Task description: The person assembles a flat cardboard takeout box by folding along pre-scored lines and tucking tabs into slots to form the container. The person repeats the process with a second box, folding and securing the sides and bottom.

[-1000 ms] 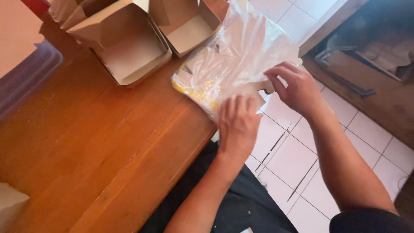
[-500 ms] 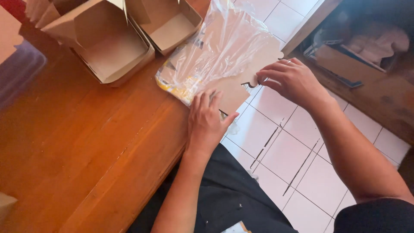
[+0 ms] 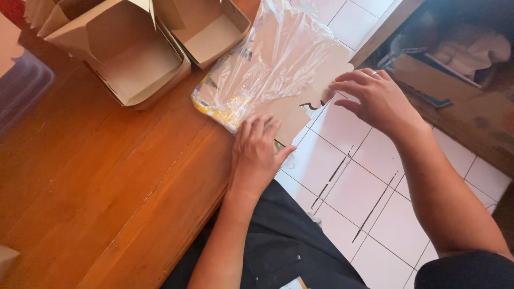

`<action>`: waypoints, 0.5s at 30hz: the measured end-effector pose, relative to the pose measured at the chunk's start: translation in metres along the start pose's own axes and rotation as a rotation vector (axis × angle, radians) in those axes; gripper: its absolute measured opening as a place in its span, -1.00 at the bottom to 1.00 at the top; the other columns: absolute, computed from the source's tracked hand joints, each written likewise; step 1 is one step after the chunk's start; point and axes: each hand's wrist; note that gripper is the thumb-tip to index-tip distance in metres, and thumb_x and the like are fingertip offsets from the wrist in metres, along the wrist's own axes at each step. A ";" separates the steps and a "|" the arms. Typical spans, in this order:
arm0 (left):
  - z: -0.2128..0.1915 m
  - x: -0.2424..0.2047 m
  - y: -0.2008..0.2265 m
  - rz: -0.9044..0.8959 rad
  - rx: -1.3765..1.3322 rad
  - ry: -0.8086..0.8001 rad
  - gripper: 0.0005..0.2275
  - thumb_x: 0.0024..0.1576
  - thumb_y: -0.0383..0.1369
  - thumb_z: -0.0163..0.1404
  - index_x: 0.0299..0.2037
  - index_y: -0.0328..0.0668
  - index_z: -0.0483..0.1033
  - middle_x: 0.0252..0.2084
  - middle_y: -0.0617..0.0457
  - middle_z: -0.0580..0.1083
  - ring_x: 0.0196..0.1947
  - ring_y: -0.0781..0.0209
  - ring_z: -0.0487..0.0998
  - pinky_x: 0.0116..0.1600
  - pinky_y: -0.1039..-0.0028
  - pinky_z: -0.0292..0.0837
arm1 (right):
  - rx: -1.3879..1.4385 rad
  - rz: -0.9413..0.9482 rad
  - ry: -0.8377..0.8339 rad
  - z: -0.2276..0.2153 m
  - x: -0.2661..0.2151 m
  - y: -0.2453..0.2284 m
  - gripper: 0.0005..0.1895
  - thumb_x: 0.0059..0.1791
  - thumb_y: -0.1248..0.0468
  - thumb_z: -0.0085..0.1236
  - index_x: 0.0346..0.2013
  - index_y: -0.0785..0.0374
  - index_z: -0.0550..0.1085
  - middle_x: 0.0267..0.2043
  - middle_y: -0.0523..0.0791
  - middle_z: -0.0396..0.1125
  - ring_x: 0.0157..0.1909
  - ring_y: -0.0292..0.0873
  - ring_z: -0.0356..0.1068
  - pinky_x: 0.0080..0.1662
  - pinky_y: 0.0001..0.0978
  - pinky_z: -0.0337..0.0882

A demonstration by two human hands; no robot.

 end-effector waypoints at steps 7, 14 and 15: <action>0.003 0.000 -0.003 0.010 -0.016 -0.007 -0.54 -0.03 -0.16 0.23 0.02 -0.22 0.49 0.02 -0.09 0.42 0.16 -0.09 0.35 0.22 0.11 0.27 | 0.016 0.049 0.063 0.004 0.001 -0.014 -0.64 0.02 -0.08 0.12 0.05 -0.09 0.52 0.01 -0.16 0.41 0.09 -0.08 0.36 0.03 -0.18 0.32; -0.001 0.000 -0.002 0.039 -0.016 -0.003 -0.56 0.01 -0.13 0.20 0.01 -0.23 0.49 0.02 -0.09 0.42 0.17 -0.09 0.35 0.28 0.11 0.23 | 0.082 0.074 0.138 0.010 0.000 -0.013 -0.65 -0.01 -0.05 0.23 0.00 -0.04 0.56 -0.04 -0.15 0.41 0.04 -0.10 0.36 0.09 -0.09 0.27; -0.002 0.000 -0.002 0.038 -0.020 -0.003 -0.57 0.03 -0.13 0.18 0.01 -0.23 0.49 0.02 -0.09 0.41 0.17 -0.09 0.35 0.27 0.11 0.23 | 0.113 0.082 0.149 0.009 0.000 -0.014 -0.66 -0.02 -0.05 0.24 -0.02 -0.04 0.56 -0.05 -0.16 0.41 0.04 -0.11 0.36 0.10 -0.09 0.26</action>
Point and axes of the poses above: each hand's wrist, its own x-axis towards the middle knuckle, its own z-axis out of the palm, y = z × x
